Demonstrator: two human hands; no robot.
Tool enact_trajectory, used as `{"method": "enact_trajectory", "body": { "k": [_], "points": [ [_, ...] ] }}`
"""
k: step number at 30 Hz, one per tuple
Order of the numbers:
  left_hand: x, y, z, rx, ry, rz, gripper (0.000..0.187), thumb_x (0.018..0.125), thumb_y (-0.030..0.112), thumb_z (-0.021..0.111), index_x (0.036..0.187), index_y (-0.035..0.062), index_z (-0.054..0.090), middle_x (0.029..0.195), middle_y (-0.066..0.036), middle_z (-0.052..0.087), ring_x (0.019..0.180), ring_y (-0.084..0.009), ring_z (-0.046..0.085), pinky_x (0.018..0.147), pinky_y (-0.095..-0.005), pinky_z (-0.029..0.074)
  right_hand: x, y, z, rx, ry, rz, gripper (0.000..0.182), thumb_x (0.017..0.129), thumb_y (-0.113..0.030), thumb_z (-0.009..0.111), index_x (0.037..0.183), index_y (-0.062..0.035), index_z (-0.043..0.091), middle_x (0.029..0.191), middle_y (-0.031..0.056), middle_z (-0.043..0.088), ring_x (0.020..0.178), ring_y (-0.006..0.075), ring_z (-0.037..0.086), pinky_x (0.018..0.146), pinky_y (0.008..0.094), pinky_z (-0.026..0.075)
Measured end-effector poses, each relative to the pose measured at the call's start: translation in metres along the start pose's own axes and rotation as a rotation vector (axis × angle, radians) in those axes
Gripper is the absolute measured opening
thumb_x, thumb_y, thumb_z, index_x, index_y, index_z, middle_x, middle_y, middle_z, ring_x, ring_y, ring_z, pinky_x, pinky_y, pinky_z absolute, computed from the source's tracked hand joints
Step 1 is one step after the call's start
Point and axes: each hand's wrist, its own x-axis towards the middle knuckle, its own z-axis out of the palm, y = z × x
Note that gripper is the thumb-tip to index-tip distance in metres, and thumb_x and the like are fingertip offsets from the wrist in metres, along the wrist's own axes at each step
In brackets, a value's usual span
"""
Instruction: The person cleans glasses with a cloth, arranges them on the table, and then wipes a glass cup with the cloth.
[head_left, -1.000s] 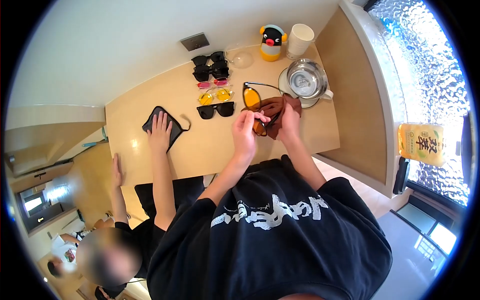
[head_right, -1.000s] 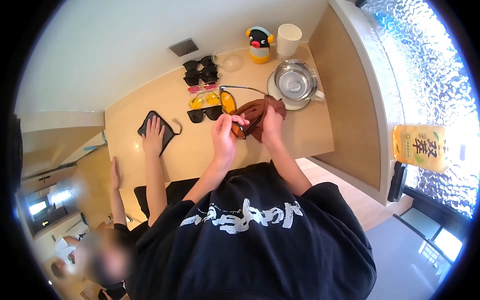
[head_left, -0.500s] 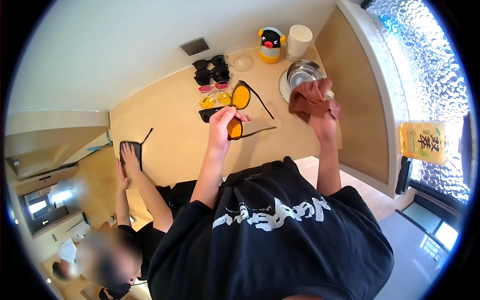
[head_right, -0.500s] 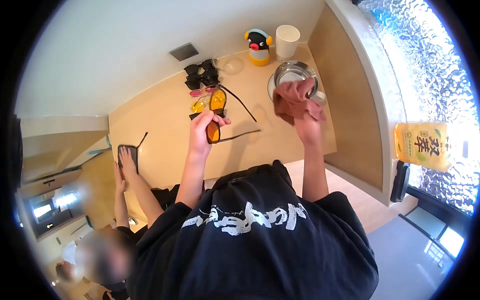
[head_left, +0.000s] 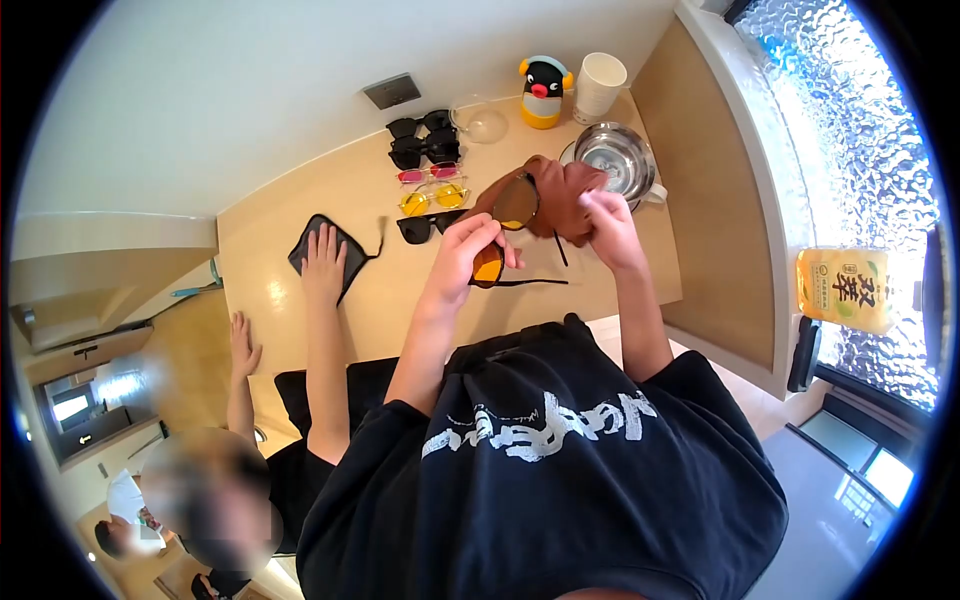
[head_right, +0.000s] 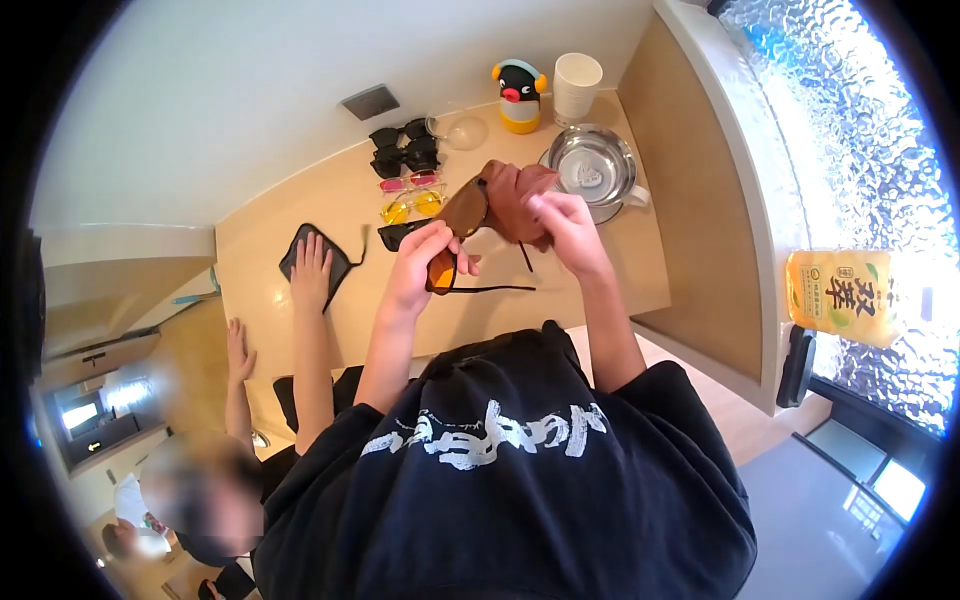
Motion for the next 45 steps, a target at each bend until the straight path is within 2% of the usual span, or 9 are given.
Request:
{"method": "enact_trajectory", "body": {
  "k": [6, 8, 21, 27, 31, 33, 38, 42, 45],
  "points": [
    [-0.001, 0.001, 0.010, 0.078, -0.148, -0.167, 0.025, 0.092, 0.018, 0.044, 0.076, 0.0016, 0.052, 0.063, -0.010, 0.058, 0.062, -0.0226, 0.061, 0.076, -0.0344, 0.049, 0.007, -0.007, 0.049, -0.170, 0.154, -0.352, 0.024, 0.080, -0.001, 0.058, 0.103, 0.0010, 0.057, 0.081, -0.0002, 0.058, 0.060, 0.0034, 0.050, 0.049, 0.0183, 0.038],
    [0.000, -0.001, 0.010, 0.094, -0.157, -0.130, 0.025, 0.092, 0.018, 0.044, 0.076, 0.0011, 0.054, 0.063, -0.010, 0.058, 0.061, -0.0220, 0.061, 0.074, -0.0334, 0.049, 0.001, -0.019, 0.048, -0.249, -0.002, -0.045, 0.026, 0.078, 0.005, 0.051, 0.104, 0.0024, 0.054, 0.087, 0.0009, 0.059, 0.076, 0.0068, 0.053, 0.069, 0.0240, 0.047],
    [0.001, -0.013, 0.007, 0.016, -0.004, -0.098, 0.025, 0.092, 0.018, 0.045, 0.077, 0.0005, 0.054, 0.065, -0.009, 0.058, 0.063, -0.0199, 0.060, 0.068, -0.0298, 0.048, 0.007, 0.011, 0.043, -0.589, 0.144, -0.078, 0.021, 0.087, -0.006, 0.042, 0.100, 0.0067, 0.053, 0.076, 0.0179, 0.059, 0.071, 0.0182, 0.058, 0.066, 0.0299, 0.046],
    [0.007, -0.024, 0.000, -0.009, 0.054, -0.032, 0.026, 0.093, 0.020, 0.044, 0.076, 0.0019, 0.052, 0.063, -0.008, 0.056, 0.062, -0.0205, 0.060, 0.077, -0.0359, 0.049, -0.006, -0.024, 0.059, -0.371, 0.053, 0.112, 0.024, 0.093, -0.018, 0.044, 0.091, 0.0048, 0.053, 0.073, 0.0099, 0.061, 0.066, 0.0158, 0.056, 0.061, 0.0287, 0.046],
    [0.013, -0.029, -0.013, -0.123, 0.129, 0.048, 0.025, 0.092, 0.019, 0.045, 0.077, 0.0013, 0.053, 0.065, -0.008, 0.057, 0.063, -0.0209, 0.060, 0.075, -0.0348, 0.049, -0.013, 0.017, 0.038, -0.423, 0.078, -0.058, 0.031, 0.094, -0.024, 0.045, 0.088, 0.0044, 0.055, 0.072, 0.0068, 0.061, 0.062, 0.0140, 0.054, 0.060, 0.0286, 0.046],
    [0.014, -0.023, -0.022, -0.154, 0.177, 0.058, 0.023, 0.091, 0.017, 0.045, 0.079, 0.0000, 0.054, 0.070, -0.010, 0.060, 0.067, -0.0225, 0.061, 0.071, -0.0333, 0.050, -0.022, 0.022, 0.021, -0.437, -0.138, 0.332, 0.034, 0.093, -0.027, 0.047, 0.086, 0.0048, 0.057, 0.069, 0.0070, 0.060, 0.062, 0.0133, 0.054, 0.062, 0.0284, 0.045],
    [0.011, -0.020, -0.009, -0.020, 0.034, -0.013, 0.023, 0.092, 0.019, 0.045, 0.081, 0.0008, 0.053, 0.068, -0.011, 0.059, 0.069, -0.0265, 0.062, 0.076, -0.0389, 0.050, -0.033, 0.002, 0.001, -0.609, -0.134, 0.293, 0.031, 0.090, -0.025, 0.051, 0.076, 0.0013, 0.060, 0.061, 0.0049, 0.056, 0.061, 0.0098, 0.053, 0.060, 0.0245, 0.043],
    [0.011, -0.013, -0.003, -0.101, 0.054, 0.081, 0.023, 0.093, 0.020, 0.044, 0.082, 0.0011, 0.053, 0.071, -0.011, 0.060, 0.072, -0.0265, 0.062, 0.076, -0.0395, 0.051, -0.035, 0.010, -0.023, -0.422, 0.254, 0.105, 0.025, 0.091, -0.024, 0.051, 0.095, -0.0004, 0.059, 0.079, 0.0028, 0.059, 0.066, 0.0088, 0.053, 0.061, 0.0251, 0.044],
    [0.011, -0.006, -0.002, -0.167, 0.146, 0.161, 0.021, 0.092, 0.017, 0.045, 0.082, 0.0005, 0.053, 0.075, -0.012, 0.061, 0.075, -0.0251, 0.063, 0.074, -0.0367, 0.050, -0.039, 0.011, -0.051, 0.145, 0.164, -0.003, 0.045, 0.094, -0.035, 0.037, 0.125, -0.0024, 0.040, 0.123, 0.0107, 0.047, 0.111, 0.0233, 0.047, 0.092, 0.0395, 0.039]
  ]
}}
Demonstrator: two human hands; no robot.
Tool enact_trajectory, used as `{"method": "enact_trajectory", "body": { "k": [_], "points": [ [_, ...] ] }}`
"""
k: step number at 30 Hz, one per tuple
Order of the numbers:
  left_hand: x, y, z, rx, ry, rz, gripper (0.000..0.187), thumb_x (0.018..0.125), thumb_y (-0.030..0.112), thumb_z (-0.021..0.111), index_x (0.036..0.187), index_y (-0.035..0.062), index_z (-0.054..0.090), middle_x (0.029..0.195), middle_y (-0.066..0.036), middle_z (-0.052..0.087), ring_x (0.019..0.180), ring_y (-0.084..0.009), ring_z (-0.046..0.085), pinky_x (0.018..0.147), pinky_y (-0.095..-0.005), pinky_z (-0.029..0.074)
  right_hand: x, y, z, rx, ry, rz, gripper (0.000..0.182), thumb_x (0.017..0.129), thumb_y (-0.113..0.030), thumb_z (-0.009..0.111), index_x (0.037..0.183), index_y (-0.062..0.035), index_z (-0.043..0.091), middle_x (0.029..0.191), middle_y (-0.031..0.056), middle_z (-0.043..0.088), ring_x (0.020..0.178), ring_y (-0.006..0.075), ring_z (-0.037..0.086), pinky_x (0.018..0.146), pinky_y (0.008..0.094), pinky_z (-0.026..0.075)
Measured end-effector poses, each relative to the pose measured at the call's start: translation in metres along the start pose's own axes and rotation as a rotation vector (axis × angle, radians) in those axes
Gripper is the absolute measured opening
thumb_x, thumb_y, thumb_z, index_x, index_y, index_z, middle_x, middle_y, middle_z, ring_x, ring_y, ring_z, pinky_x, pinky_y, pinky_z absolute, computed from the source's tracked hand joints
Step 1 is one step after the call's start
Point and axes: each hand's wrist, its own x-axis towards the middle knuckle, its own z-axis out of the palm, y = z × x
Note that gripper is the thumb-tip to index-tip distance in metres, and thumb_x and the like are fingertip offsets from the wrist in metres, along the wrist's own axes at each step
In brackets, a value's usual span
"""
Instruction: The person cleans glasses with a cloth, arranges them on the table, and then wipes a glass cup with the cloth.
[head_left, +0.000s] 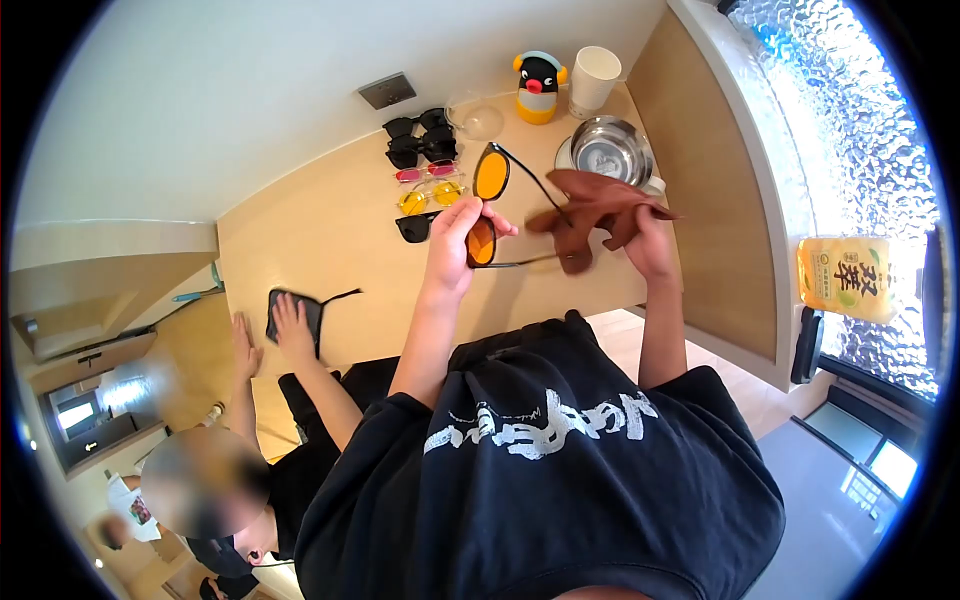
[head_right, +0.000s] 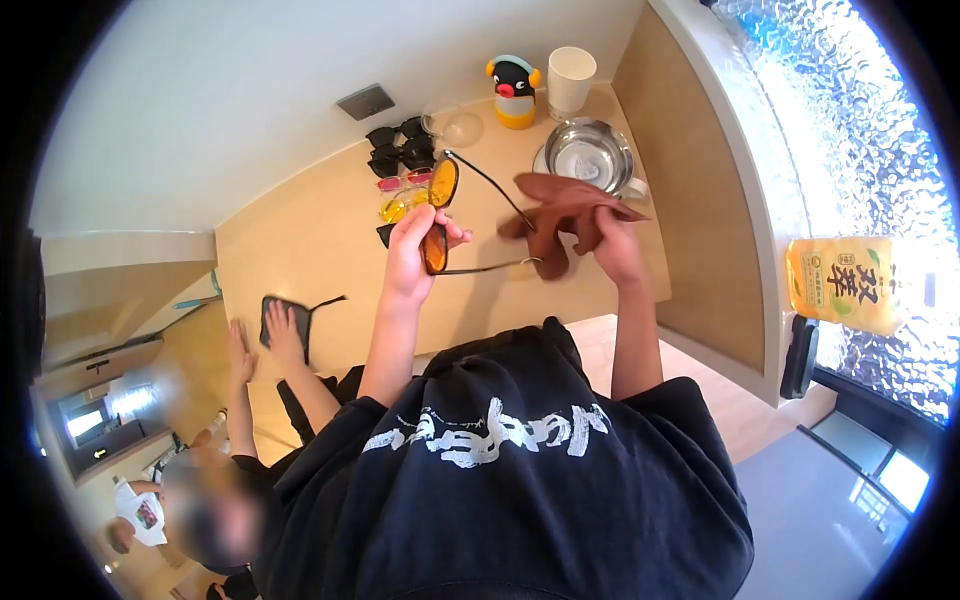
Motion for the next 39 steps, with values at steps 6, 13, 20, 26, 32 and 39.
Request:
{"method": "enact_trajectory", "body": {
  "k": [6, 13, 20, 26, 32, 39],
  "points": [
    [0.004, -0.001, 0.008, 0.151, 0.043, 0.086, 0.024, 0.093, 0.019, 0.044, 0.086, -0.0013, 0.054, 0.077, -0.013, 0.061, 0.078, -0.0248, 0.062, 0.078, -0.0363, 0.049, -0.006, -0.026, 0.042, 0.847, -0.201, -0.134, 0.058, 0.093, -0.044, 0.028, 0.133, -0.0022, 0.030, 0.134, 0.0146, 0.037, 0.123, 0.0320, 0.037, 0.104, 0.0462, 0.029],
    [-0.003, -0.016, 0.042, 0.306, -0.005, 0.030, 0.021, 0.092, 0.013, 0.046, 0.091, -0.0047, 0.057, 0.080, -0.008, 0.062, 0.078, -0.0116, 0.058, 0.072, -0.0234, 0.045, 0.010, -0.002, 0.120, 0.428, -0.004, -0.033, 0.047, 0.091, -0.029, 0.037, 0.130, -0.0026, 0.032, 0.127, 0.0136, 0.043, 0.112, 0.0298, 0.048, 0.095, 0.0425, 0.041],
    [0.003, -0.041, 0.018, 0.584, -0.022, 0.226, 0.014, 0.089, 0.009, 0.047, 0.092, -0.0006, 0.057, 0.078, 0.000, 0.056, 0.072, -0.0055, 0.048, 0.066, -0.0206, 0.041, 0.020, 0.013, 0.131, 0.162, 0.106, -0.003, 0.032, 0.082, -0.005, 0.055, 0.113, 0.0005, 0.048, 0.103, 0.0085, 0.059, 0.094, 0.0168, 0.058, 0.079, 0.0293, 0.048],
    [0.002, -0.040, 0.018, 0.522, -0.083, 0.132, 0.018, 0.090, 0.012, 0.045, 0.093, -0.0015, 0.056, 0.081, -0.003, 0.058, 0.076, -0.0088, 0.051, 0.071, -0.0225, 0.042, 0.016, 0.008, 0.127, 0.367, 0.027, 0.330, 0.026, 0.084, -0.009, 0.056, 0.108, -0.0011, 0.052, 0.103, 0.0068, 0.058, 0.095, 0.0174, 0.057, 0.082, 0.0307, 0.046],
    [0.009, -0.038, 0.016, 0.583, -0.134, 0.102, 0.020, 0.091, 0.014, 0.045, 0.090, -0.0021, 0.057, 0.077, -0.005, 0.058, 0.073, -0.0116, 0.052, 0.069, -0.0233, 0.042, 0.034, 0.021, 0.117, 0.090, -0.009, -0.136, 0.019, 0.085, -0.008, 0.054, 0.103, -0.0031, 0.053, 0.100, 0.0061, 0.058, 0.091, 0.0157, 0.056, 0.077, 0.0289, 0.046],
    [0.000, -0.034, 0.024, 0.758, -0.172, 0.047, 0.021, 0.090, 0.013, 0.046, 0.079, -0.0022, 0.055, 0.069, -0.008, 0.057, 0.065, -0.0117, 0.053, 0.063, -0.0252, 0.043, 0.035, -0.003, 0.121, 0.409, 0.264, 0.173, 0.022, 0.085, -0.011, 0.057, 0.104, -0.0022, 0.052, 0.091, 0.0079, 0.059, 0.082, 0.0150, 0.058, 0.068, 0.0279, 0.047]
  ]
}}
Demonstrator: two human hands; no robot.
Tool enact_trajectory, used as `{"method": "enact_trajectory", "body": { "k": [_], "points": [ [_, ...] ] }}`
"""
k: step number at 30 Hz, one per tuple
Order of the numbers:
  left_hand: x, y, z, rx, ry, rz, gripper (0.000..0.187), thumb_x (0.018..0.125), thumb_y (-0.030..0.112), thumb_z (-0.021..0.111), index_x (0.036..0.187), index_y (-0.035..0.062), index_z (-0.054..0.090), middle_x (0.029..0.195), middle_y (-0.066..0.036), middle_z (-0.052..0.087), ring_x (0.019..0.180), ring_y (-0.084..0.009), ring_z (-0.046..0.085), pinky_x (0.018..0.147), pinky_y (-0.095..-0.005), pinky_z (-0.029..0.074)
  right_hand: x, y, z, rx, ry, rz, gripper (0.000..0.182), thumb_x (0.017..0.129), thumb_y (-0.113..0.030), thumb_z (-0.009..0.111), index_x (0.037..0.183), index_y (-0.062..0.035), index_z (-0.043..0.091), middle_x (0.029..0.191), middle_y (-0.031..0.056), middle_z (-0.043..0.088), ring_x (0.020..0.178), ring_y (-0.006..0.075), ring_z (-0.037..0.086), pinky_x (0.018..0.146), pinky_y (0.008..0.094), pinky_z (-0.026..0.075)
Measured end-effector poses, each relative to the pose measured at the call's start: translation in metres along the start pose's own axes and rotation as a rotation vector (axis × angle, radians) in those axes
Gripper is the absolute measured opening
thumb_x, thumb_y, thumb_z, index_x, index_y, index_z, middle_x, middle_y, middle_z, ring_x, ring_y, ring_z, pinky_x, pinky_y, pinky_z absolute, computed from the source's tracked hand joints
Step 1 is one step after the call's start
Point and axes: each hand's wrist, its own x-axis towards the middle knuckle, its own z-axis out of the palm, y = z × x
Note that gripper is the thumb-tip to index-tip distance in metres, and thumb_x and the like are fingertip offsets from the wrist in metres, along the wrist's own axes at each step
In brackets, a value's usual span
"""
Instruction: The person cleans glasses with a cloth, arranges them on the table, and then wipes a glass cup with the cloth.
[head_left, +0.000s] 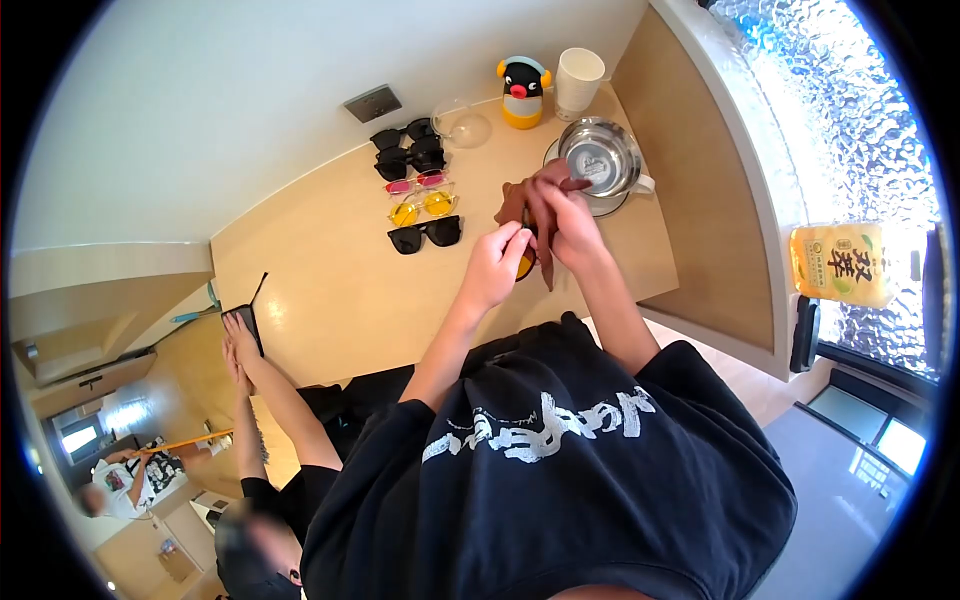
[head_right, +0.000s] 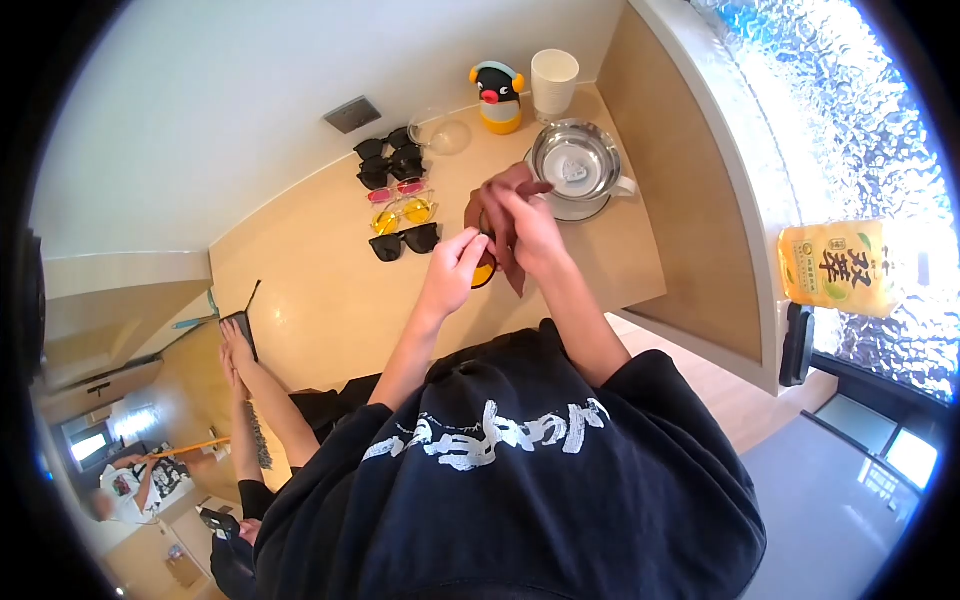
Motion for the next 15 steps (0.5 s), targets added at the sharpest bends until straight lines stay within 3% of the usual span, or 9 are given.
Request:
{"method": "enact_trajectory", "body": {
  "k": [2, 4, 8, 10, 11, 12, 15],
  "points": [
    [-0.001, -0.002, 0.002, -0.074, 0.135, 0.068, 0.019, 0.090, 0.012, 0.046, 0.078, -0.0018, 0.054, 0.068, -0.007, 0.056, 0.066, -0.0114, 0.054, 0.061, -0.0258, 0.043, -0.008, 0.002, 0.001, -0.286, -0.064, -0.013, 0.025, 0.084, -0.011, 0.058, 0.106, -0.0008, 0.052, 0.094, 0.0096, 0.058, 0.080, 0.0158, 0.058, 0.068, 0.0281, 0.048],
    [-0.001, -0.005, -0.001, -0.092, 0.157, 0.072, 0.019, 0.090, 0.012, 0.046, 0.078, -0.0015, 0.054, 0.067, -0.007, 0.056, 0.065, -0.0111, 0.053, 0.060, -0.0255, 0.042, -0.004, 0.018, -0.016, -0.293, -0.093, 0.108, 0.027, 0.084, -0.008, 0.056, 0.108, 0.0014, 0.050, 0.097, 0.0112, 0.057, 0.083, 0.0170, 0.058, 0.071, 0.0282, 0.048],
    [-0.003, -0.015, -0.002, -0.068, 0.165, 0.043, 0.019, 0.090, 0.012, 0.047, 0.078, -0.0013, 0.053, 0.066, -0.005, 0.053, 0.063, -0.0103, 0.048, 0.060, -0.0246, 0.041, -0.013, 0.026, -0.015, -0.118, -0.124, 0.049, 0.028, 0.083, -0.007, 0.055, 0.109, 0.0024, 0.049, 0.103, 0.0115, 0.057, 0.092, 0.0200, 0.058, 0.078, 0.0299, 0.049],
    [-0.007, -0.015, -0.002, 0.005, 0.142, 0.046, 0.019, 0.090, 0.012, 0.047, 0.077, -0.0015, 0.053, 0.065, -0.004, 0.053, 0.062, -0.0101, 0.046, 0.059, -0.0244, 0.040, -0.002, 0.025, -0.027, -0.141, -0.131, -0.073, 0.033, 0.086, -0.003, 0.049, 0.118, -0.0011, 0.044, 0.114, 0.0130, 0.054, 0.104, 0.0242, 0.054, 0.090, 0.0369, 0.044],
    [-0.009, -0.014, -0.001, 0.074, 0.120, 0.051, 0.019, 0.090, 0.012, 0.047, 0.077, -0.0016, 0.052, 0.064, -0.003, 0.052, 0.061, -0.0099, 0.045, 0.059, -0.0243, 0.039, 0.009, 0.021, -0.030, -0.103, -0.097, -0.028, 0.029, 0.087, -0.006, 0.048, 0.115, -0.0001, 0.046, 0.110, 0.0138, 0.056, 0.102, 0.0253, 0.055, 0.091, 0.0372, 0.044],
    [-0.011, -0.012, 0.000, 0.074, 0.120, 0.051, 0.019, 0.090, 0.012, 0.047, 0.077, -0.0016, 0.052, 0.064, -0.003, 0.052, 0.061, -0.0099, 0.045, 0.059, -0.0243, 0.039, 0.012, 0.021, -0.034, -0.103, -0.097, -0.027, 0.029, 0.087, -0.006, 0.048, 0.115, -0.0001, 0.046, 0.110, 0.0138, 0.056, 0.102, 0.0253, 0.055, 0.091, 0.0372, 0.044],
    [-0.011, -0.010, -0.001, 0.067, 0.083, 0.020, 0.021, 0.091, 0.014, 0.045, 0.083, -0.0032, 0.056, 0.074, -0.004, 0.058, 0.067, -0.0076, 0.051, 0.061, -0.0227, 0.042, 0.012, 0.022, -0.027, -0.032, -0.124, -0.018, 0.026, 0.081, -0.012, 0.060, 0.104, -0.0014, 0.052, 0.096, 0.0078, 0.059, 0.088, 0.0182, 0.059, 0.073, 0.0314, 0.049]
  ]
}}
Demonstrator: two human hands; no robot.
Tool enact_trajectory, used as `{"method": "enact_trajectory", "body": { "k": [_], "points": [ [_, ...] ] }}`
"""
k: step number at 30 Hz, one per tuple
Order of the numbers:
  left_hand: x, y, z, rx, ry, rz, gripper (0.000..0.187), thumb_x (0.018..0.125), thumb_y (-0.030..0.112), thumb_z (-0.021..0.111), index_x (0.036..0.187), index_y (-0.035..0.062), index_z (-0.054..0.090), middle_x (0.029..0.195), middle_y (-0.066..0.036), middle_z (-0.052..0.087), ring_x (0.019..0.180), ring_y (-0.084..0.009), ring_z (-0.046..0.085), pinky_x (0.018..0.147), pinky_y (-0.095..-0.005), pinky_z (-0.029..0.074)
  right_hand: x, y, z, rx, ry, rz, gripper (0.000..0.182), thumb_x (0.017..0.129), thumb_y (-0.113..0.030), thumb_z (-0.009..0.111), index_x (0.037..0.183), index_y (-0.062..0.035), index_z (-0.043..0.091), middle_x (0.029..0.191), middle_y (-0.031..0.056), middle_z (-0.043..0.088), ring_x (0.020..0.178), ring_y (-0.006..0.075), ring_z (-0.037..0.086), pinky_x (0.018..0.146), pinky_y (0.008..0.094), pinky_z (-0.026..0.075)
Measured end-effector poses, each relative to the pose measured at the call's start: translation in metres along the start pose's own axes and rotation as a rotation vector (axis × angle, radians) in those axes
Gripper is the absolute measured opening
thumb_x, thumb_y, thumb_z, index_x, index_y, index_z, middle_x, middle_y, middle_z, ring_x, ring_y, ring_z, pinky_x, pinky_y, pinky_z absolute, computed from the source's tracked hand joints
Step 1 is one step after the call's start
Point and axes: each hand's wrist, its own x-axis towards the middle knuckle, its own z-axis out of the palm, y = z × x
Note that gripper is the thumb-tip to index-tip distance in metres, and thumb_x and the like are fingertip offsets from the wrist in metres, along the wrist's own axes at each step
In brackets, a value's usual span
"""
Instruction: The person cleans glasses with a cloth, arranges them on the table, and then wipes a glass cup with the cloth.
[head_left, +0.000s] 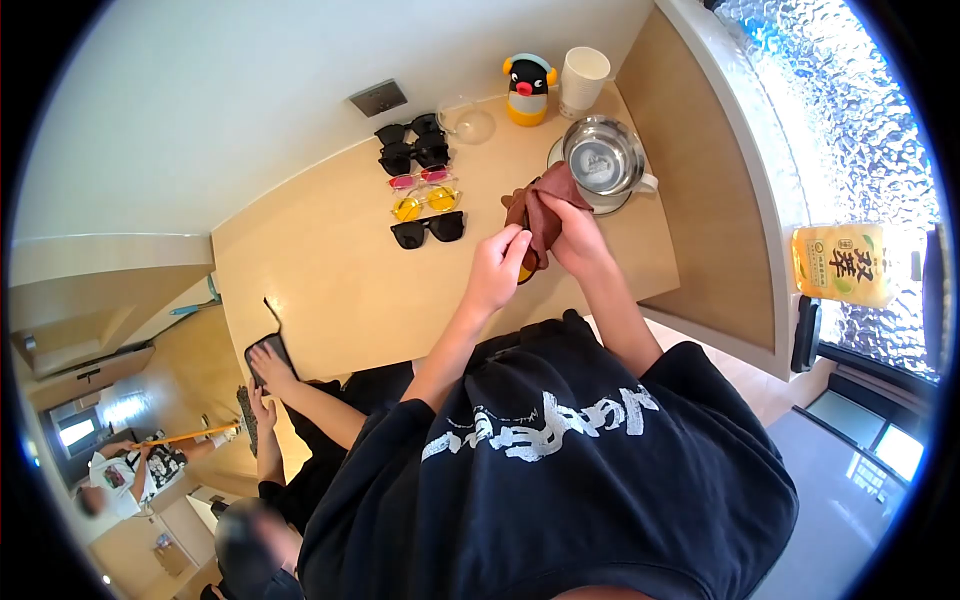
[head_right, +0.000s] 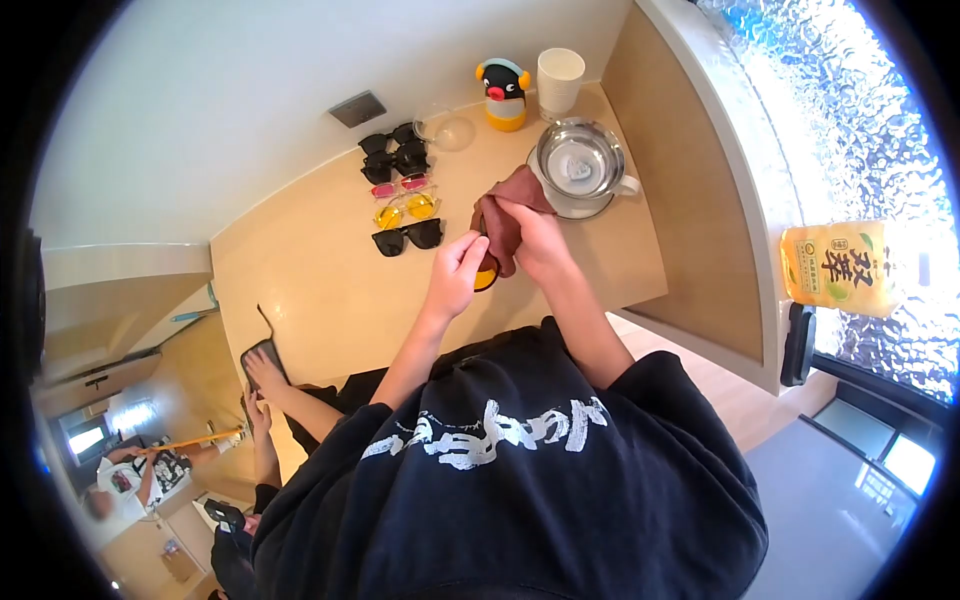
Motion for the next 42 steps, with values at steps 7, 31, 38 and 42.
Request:
{"method": "enact_trajectory", "body": {
  "k": [7, 31, 38, 42],
  "points": [
    [0.003, 0.003, 0.001, -0.179, 0.096, 0.049, 0.021, 0.091, 0.013, 0.045, 0.082, -0.0023, 0.055, 0.069, -0.005, 0.057, 0.066, -0.0104, 0.052, 0.062, -0.0239, 0.042, -0.021, 0.006, 0.002, -0.263, 0.039, 0.085, 0.027, 0.085, -0.007, 0.050, 0.111, -0.0001, 0.048, 0.097, 0.0100, 0.059, 0.084, 0.0197, 0.060, 0.069, 0.0329, 0.048],
    [0.003, -0.006, 0.002, -0.343, 0.024, -0.043, 0.027, 0.093, 0.015, 0.040, 0.081, -0.0038, 0.055, 0.075, -0.011, 0.060, 0.067, -0.0175, 0.060, 0.064, -0.0261, 0.047, -0.017, 0.020, -0.008, -0.300, 0.045, 0.157, 0.018, 0.086, -0.009, 0.050, 0.102, -0.0007, 0.054, 0.096, 0.0095, 0.060, 0.086, 0.0179, 0.060, 0.069, 0.0290, 0.049],
    [0.002, -0.005, 0.003, -0.401, -0.089, -0.094, 0.027, 0.093, 0.015, 0.042, 0.078, -0.0044, 0.055, 0.073, -0.011, 0.060, 0.067, -0.0170, 0.059, 0.066, -0.0265, 0.047, -0.001, -0.004, -0.006, -0.074, 0.062, -0.024, 0.024, 0.090, -0.016, 0.047, 0.109, -0.0023, 0.049, 0.097, 0.0115, 0.059, 0.090, 0.0224, 0.059, 0.077, 0.0341, 0.048],
    [0.007, 0.004, -0.009, -0.486, 0.082, -0.029, 0.029, 0.092, 0.017, 0.044, 0.076, -0.0045, 0.056, 0.073, -0.012, 0.061, 0.068, -0.0185, 0.060, 0.068, -0.0290, 0.048, -0.008, -0.033, -0.001, 0.058, -0.001, -0.066, 0.036, 0.094, -0.030, 0.036, 0.113, -0.0011, 0.047, 0.106, 0.0127, 0.056, 0.098, 0.0244, 0.055, 0.087, 0.0392, 0.043]
  ]
}}
